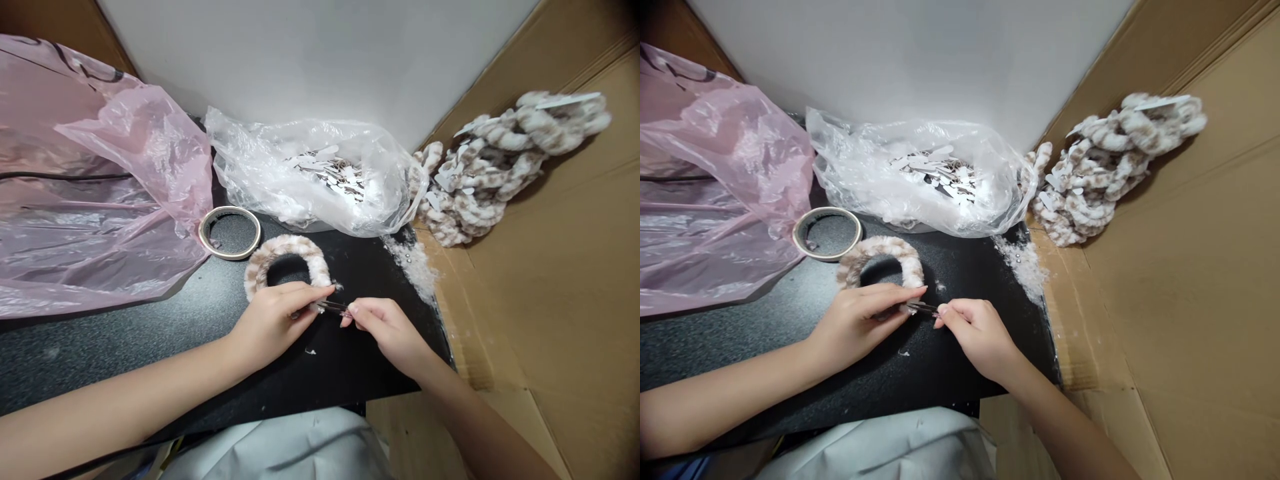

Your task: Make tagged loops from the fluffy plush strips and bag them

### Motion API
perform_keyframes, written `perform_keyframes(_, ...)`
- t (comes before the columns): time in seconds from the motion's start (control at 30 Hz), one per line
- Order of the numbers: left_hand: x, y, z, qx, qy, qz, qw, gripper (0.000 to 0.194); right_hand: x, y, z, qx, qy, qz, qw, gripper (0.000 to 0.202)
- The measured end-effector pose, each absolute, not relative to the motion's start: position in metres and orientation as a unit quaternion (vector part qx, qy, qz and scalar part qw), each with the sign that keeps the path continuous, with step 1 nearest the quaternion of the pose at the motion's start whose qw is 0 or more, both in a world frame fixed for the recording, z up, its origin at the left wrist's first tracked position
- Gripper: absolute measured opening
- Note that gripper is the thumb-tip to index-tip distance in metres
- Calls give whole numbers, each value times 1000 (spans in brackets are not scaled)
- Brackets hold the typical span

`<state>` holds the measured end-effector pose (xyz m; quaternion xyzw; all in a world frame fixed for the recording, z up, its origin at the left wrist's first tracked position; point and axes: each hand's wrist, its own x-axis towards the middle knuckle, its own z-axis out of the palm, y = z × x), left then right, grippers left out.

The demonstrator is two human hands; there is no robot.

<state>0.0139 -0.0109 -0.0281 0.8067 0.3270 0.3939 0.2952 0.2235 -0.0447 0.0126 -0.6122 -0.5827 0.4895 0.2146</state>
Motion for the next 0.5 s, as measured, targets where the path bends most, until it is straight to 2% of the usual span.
perform_keyframes(0.17, 13, -8, -28, 802, 344, 392, 291, 32, 232, -54, 7, -595, -538, 524, 287, 43)
perform_keyframes(0.3, 12, -3, -26, 779, 381, 396, 302, 28, 203, -78, -4, -493, -424, 715, 257, 51)
perform_keyframes(0.4, 9, 2, -22, 714, 444, 410, 354, 32, 171, -92, -13, -393, -321, 828, 239, 54)
perform_keyframes(0.5, 8, 7, -20, 619, 490, 439, 429, 42, 162, -85, -20, -381, -241, 825, 340, 49)
